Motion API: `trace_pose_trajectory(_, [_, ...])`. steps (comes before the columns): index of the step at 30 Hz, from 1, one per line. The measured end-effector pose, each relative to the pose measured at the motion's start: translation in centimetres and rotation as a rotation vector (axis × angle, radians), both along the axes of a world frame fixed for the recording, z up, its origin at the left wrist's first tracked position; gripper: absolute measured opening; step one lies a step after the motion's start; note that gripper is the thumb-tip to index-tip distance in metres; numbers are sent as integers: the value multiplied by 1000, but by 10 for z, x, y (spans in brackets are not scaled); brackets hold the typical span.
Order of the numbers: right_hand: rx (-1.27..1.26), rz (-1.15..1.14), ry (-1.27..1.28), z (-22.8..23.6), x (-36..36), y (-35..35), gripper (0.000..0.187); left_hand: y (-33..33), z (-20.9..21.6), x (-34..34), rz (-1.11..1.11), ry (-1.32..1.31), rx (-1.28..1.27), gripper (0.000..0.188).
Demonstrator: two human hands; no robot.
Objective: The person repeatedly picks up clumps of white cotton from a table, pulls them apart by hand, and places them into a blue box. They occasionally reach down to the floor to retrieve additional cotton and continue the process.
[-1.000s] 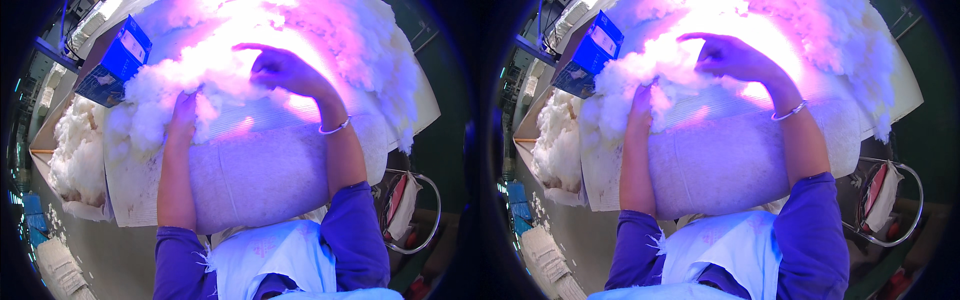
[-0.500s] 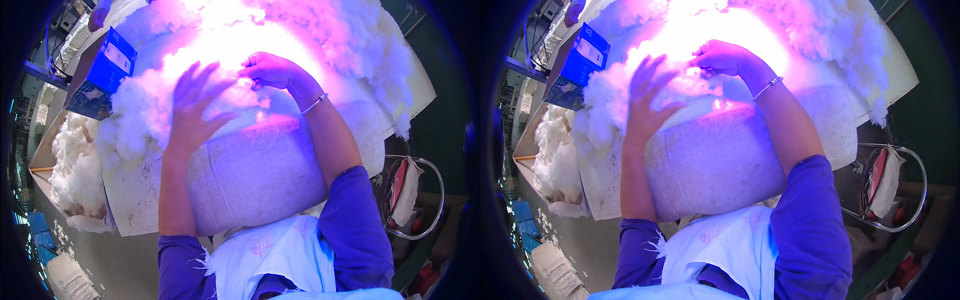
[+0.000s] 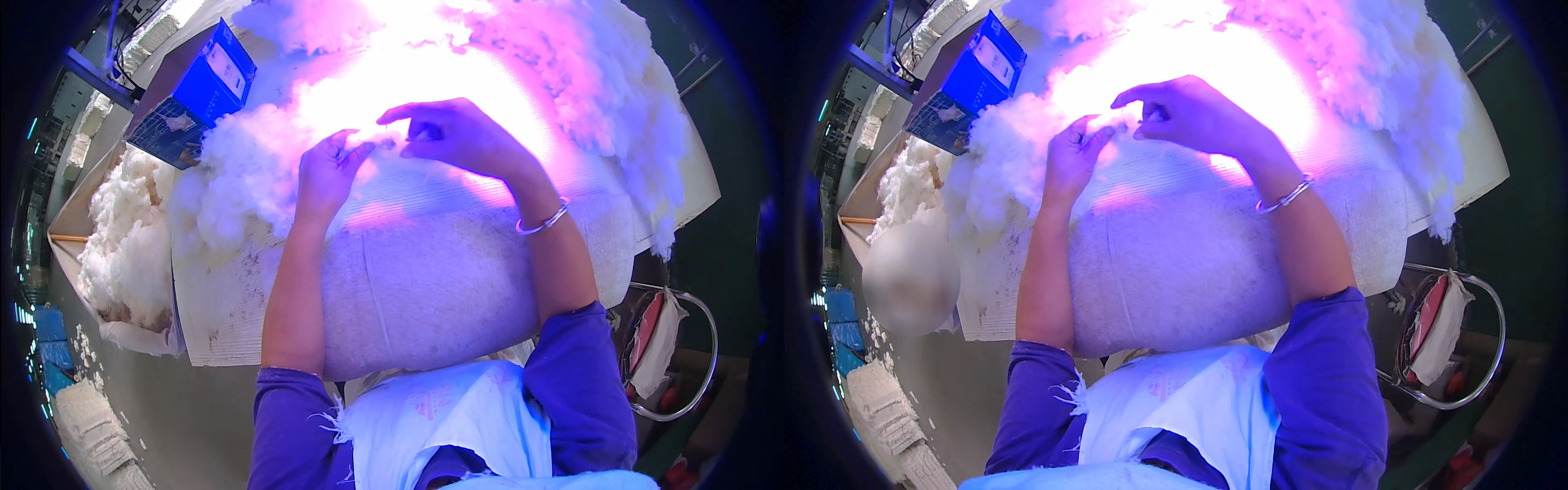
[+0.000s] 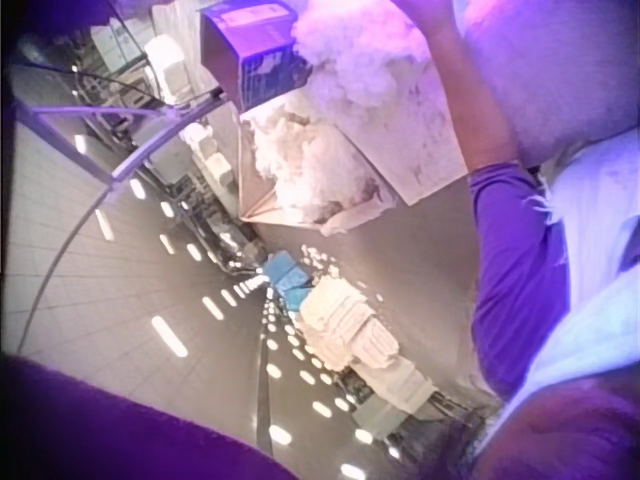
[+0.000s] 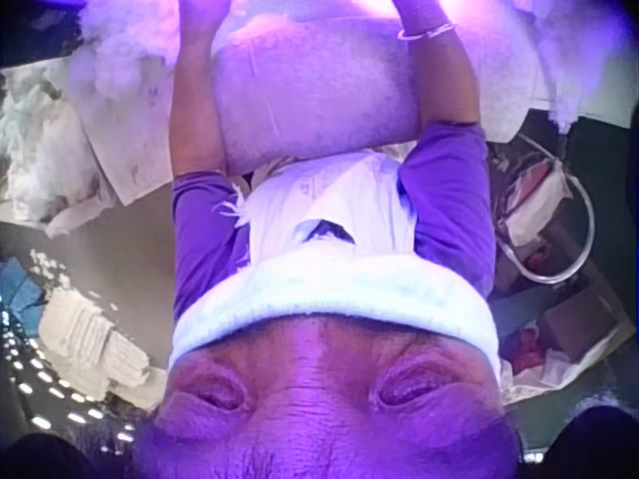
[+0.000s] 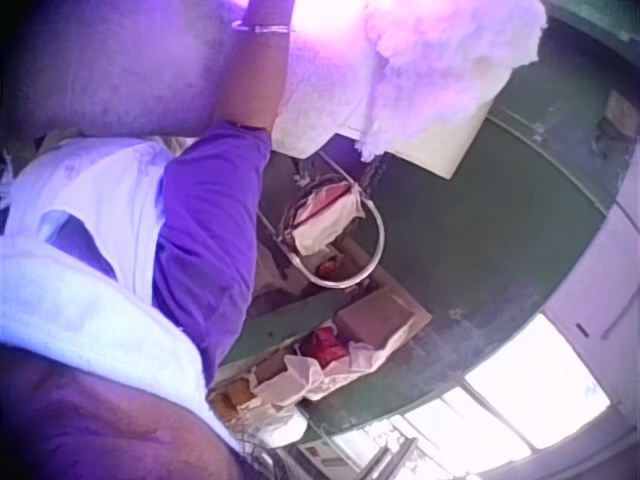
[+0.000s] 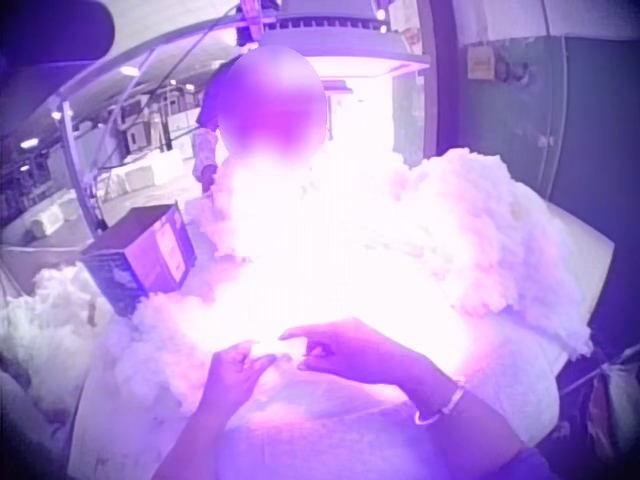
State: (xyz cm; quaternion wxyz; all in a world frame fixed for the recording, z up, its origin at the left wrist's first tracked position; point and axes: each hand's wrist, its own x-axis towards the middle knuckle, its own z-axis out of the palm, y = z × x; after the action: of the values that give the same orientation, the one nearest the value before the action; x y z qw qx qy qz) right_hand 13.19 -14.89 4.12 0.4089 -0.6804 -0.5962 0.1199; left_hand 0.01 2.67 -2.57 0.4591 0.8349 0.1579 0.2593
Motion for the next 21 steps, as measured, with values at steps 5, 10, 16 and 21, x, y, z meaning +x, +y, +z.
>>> trace_pose_trajectory(5, [59, -72, 370, -24, 2, 18, 18, -6, 2, 5, -123, -271, 73, 28])
trace_pose_trajectory(10, [30, 127, 637, -24, 7, 19, 17, -8, 2, 2, -207, -59, 131, 24])
trace_pose_trajectory(16, [407, -248, 728, 6, 31, -10, 18, -7, 1, 2, -142, -172, -62, 25])
trace_pose_trajectory(21, [182, -61, 446, 3, 8, -8, 19, -9, 0, 2, -143, -205, 93, 24])
